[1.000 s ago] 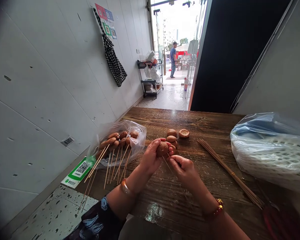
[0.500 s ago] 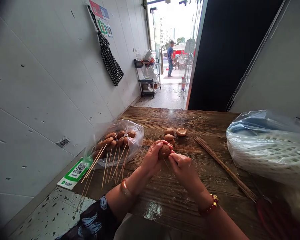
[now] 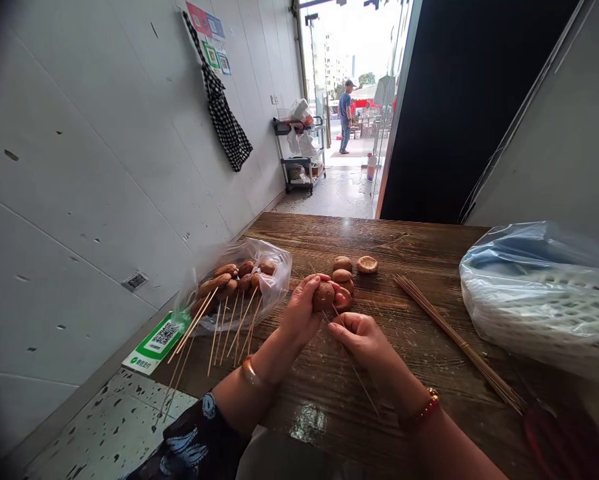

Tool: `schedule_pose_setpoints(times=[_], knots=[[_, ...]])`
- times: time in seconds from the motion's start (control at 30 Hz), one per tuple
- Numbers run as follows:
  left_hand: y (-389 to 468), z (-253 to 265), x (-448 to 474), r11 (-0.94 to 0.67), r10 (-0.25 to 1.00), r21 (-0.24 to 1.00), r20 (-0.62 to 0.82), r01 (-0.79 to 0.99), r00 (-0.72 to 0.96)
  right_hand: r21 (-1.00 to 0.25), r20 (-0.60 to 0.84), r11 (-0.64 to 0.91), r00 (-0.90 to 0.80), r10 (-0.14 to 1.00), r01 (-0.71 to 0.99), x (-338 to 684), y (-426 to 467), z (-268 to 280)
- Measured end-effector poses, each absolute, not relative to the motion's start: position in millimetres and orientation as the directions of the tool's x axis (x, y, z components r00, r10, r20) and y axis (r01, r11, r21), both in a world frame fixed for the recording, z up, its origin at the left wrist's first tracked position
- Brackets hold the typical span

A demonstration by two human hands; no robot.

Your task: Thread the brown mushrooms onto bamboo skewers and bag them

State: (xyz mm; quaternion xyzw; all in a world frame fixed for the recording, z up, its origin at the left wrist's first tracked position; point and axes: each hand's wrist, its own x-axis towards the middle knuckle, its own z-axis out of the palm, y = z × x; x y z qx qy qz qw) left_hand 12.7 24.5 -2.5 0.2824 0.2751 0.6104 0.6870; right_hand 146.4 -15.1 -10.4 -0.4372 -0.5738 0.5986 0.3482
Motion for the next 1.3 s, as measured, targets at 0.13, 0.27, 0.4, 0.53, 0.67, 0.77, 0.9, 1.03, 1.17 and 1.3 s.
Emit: schedule_pose_setpoints(times=[0.13,0.27,0.4,0.53,0.67,0.77,0.9,1.03,1.17,1.3], knots=[[24.6,-5.8,14.5,0.107,0.992,0.724,-0.036,-0.681,0.117,-0.986,-0.117,-0.153,-0.390,0.913,-0.060,141.8,-18.3,-14.4],[25.7,-10.3,15.6,0.127,0.990,0.737,-0.053,-0.663,0.130,-0.990,-0.058,-0.094,-0.306,0.950,-0.104,135.7,-20.2,-21.3],[26.0,-13.1,17.7,0.126,0.991,0.753,-0.062,-0.646,0.122,-0.992,-0.048,-0.075,-0.251,0.967,-0.099,131.5,-19.4,-27.8],[24.0,-14.9,22.6,0.153,0.985,0.765,-0.065,-0.626,0.162,-0.987,-0.070,-0.099,-0.211,0.975,-0.128,129.8,-18.4,-29.3],[23.4,-15.2,23.6,0.161,0.983,0.760,-0.068,-0.630,0.169,-0.989,-0.072,-0.098,-0.224,0.972,-0.110,129.8,-18.1,-27.2],[25.9,-13.3,19.2,0.197,0.976,0.726,-0.081,-0.659,0.203,-0.987,-0.089,-0.119,-0.247,0.965,-0.110,130.8,-17.7,-25.6],[30.7,-8.8,10.0,0.206,0.974,0.679,-0.071,-0.705,0.216,-0.990,-0.096,-0.123,-0.294,0.951,-0.074,131.8,-17.6,-23.4],[32.9,-6.9,5.2,0.144,0.984,0.677,-0.024,-0.722,0.174,-0.994,-0.093,-0.109,-0.354,0.930,-0.024,132.5,-18.0,-21.4],[33.4,-10.2,7.7,0.103,0.989,0.715,0.002,-0.692,0.149,-0.979,0.004,0.065,-0.302,0.953,0.192,140.4,-15.9,-22.8],[32.4,-14.3,14.0,0.023,0.999,0.757,0.004,-0.653,0.041,-0.813,0.177,0.250,-0.186,0.966,0.525,152.4,-12.8,-20.8]])
